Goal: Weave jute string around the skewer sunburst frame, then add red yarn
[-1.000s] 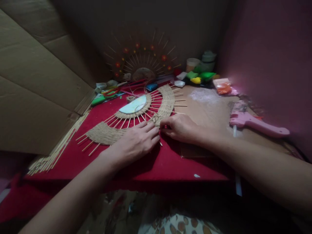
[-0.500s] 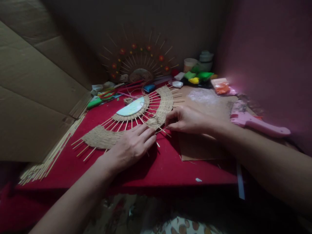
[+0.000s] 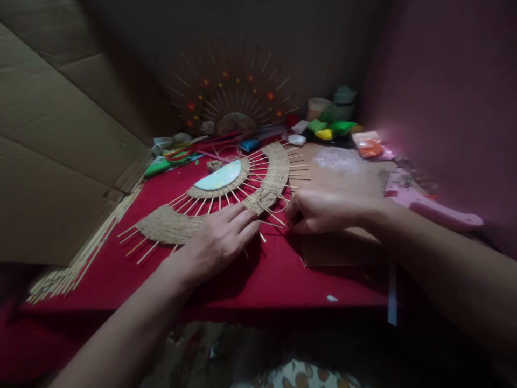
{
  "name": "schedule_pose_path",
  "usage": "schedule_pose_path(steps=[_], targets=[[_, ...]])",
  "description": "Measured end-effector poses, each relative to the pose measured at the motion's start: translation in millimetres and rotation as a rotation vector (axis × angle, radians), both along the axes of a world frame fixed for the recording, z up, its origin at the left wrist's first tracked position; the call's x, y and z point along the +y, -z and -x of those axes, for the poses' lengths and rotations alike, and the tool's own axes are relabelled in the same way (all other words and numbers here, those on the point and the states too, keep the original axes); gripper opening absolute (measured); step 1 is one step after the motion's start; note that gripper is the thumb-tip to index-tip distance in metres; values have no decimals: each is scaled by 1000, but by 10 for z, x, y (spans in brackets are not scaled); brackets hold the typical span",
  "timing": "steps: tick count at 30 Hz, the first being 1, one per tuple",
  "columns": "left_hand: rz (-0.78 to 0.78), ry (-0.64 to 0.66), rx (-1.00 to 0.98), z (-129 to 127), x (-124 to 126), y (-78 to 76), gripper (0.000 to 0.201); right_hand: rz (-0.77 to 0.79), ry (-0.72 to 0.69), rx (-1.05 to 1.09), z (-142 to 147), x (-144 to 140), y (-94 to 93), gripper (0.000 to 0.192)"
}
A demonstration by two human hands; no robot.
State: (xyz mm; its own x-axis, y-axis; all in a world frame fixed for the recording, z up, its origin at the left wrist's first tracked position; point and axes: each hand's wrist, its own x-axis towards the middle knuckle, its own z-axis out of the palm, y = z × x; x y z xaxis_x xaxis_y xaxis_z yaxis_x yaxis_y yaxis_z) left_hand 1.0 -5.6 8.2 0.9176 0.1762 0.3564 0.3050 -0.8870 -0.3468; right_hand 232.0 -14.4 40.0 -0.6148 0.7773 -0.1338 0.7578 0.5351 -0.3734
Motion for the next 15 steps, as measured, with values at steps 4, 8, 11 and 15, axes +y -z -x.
schedule_pose_path(steps=[4, 8, 11, 15], targets=[[27, -11, 13, 11, -12, 2, 18, -293, 147, -28, -3, 57, 58, 16], [35, -13, 21, -5, -16, -8, 20, -494, 256, 51, -26, 147, 167, 18], [60, -10, 34, -22, -10, -4, 24, -513, 313, 77, -3, 183, 235, 19], [168, -35, 50, -37, 3, 18, 26, -452, 360, 123, 40, 227, 313, 19]])
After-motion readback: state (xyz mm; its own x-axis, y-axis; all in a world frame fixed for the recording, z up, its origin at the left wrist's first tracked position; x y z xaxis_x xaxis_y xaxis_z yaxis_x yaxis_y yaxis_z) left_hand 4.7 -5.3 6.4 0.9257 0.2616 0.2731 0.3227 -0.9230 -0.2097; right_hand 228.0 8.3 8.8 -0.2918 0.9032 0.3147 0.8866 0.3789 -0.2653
